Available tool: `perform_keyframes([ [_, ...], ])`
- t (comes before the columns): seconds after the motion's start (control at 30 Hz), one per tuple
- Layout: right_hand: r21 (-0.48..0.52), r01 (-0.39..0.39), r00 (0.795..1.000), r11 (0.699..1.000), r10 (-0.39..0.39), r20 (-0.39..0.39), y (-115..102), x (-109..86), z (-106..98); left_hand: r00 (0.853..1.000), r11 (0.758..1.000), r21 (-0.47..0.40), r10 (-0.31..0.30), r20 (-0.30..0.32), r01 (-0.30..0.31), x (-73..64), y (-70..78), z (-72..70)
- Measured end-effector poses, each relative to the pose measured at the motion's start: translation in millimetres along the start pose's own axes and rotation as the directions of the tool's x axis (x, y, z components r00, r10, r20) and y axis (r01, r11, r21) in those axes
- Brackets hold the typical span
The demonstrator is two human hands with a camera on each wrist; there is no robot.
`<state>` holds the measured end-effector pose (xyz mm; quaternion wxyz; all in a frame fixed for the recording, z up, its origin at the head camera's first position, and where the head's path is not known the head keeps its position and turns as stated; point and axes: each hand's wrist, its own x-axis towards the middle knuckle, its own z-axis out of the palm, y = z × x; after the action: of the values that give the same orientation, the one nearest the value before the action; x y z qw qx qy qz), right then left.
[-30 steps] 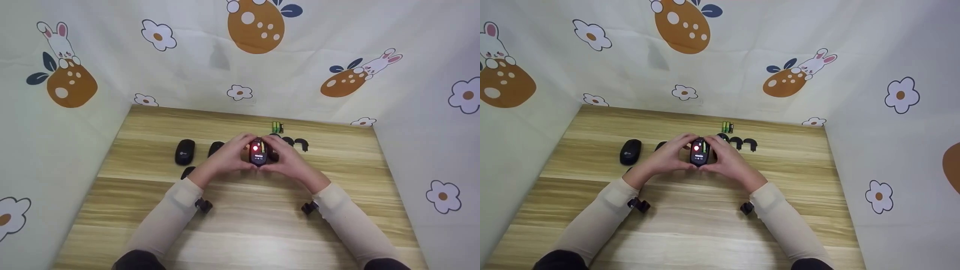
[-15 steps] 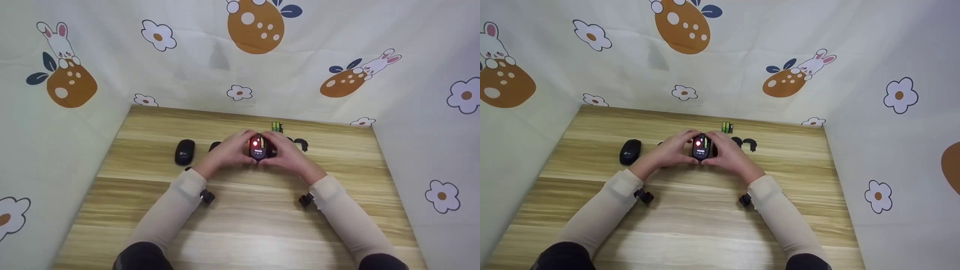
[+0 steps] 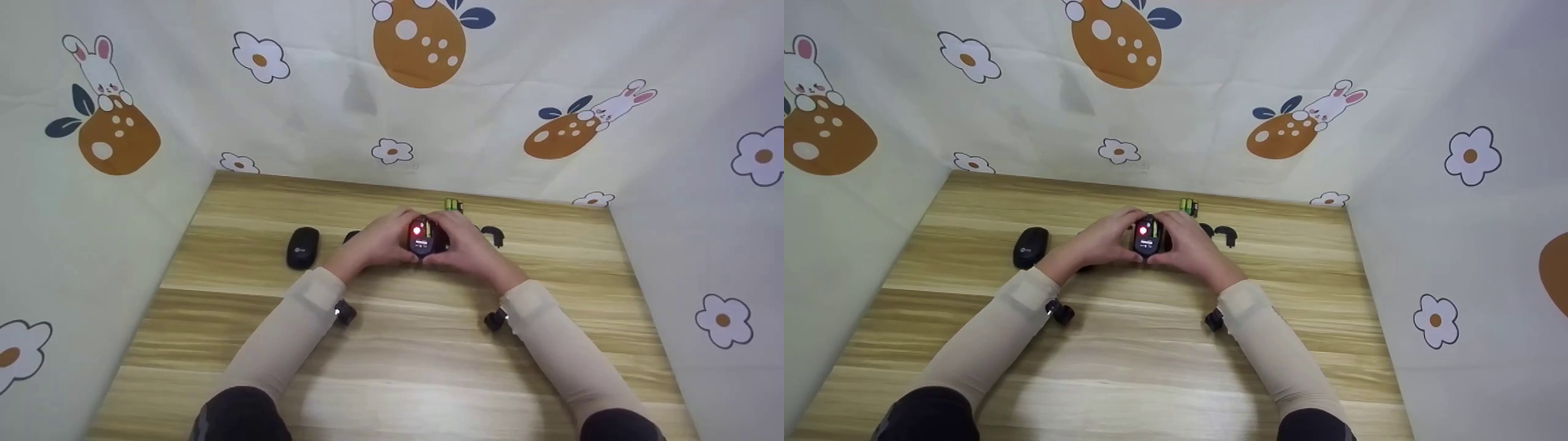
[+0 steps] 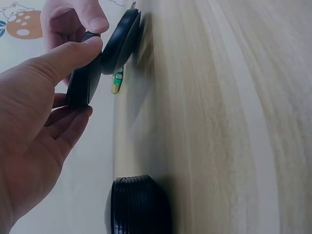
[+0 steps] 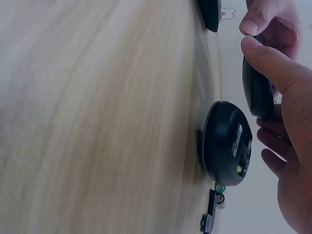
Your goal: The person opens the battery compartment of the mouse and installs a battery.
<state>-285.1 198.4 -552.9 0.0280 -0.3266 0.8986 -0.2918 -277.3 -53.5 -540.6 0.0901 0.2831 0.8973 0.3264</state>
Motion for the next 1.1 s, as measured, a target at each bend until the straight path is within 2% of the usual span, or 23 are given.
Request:
perform_keyframes([
  [0.23,-0.015,-0.011,1.0,1.0,0.011,0.013,4.5,4.3,3.5,1.0,1.0,0.024,-0.013,0.019,0.012,6.4,-4.8,4.0],
  [0.63,-0.063,-0.005,1.0,0.998,0.006,0.016,7.3,6.8,9.4,1.0,0.997,0.07,0.019,0.023,-0.021,10.1,-7.9,8.5],
  [1.1,-0.112,-0.014,0.999,0.994,0.018,0.03,7.6,9.1,13.7,0.999,0.997,0.083,-0.009,0.044,0.005,11.1,-7.5,12.8],
])
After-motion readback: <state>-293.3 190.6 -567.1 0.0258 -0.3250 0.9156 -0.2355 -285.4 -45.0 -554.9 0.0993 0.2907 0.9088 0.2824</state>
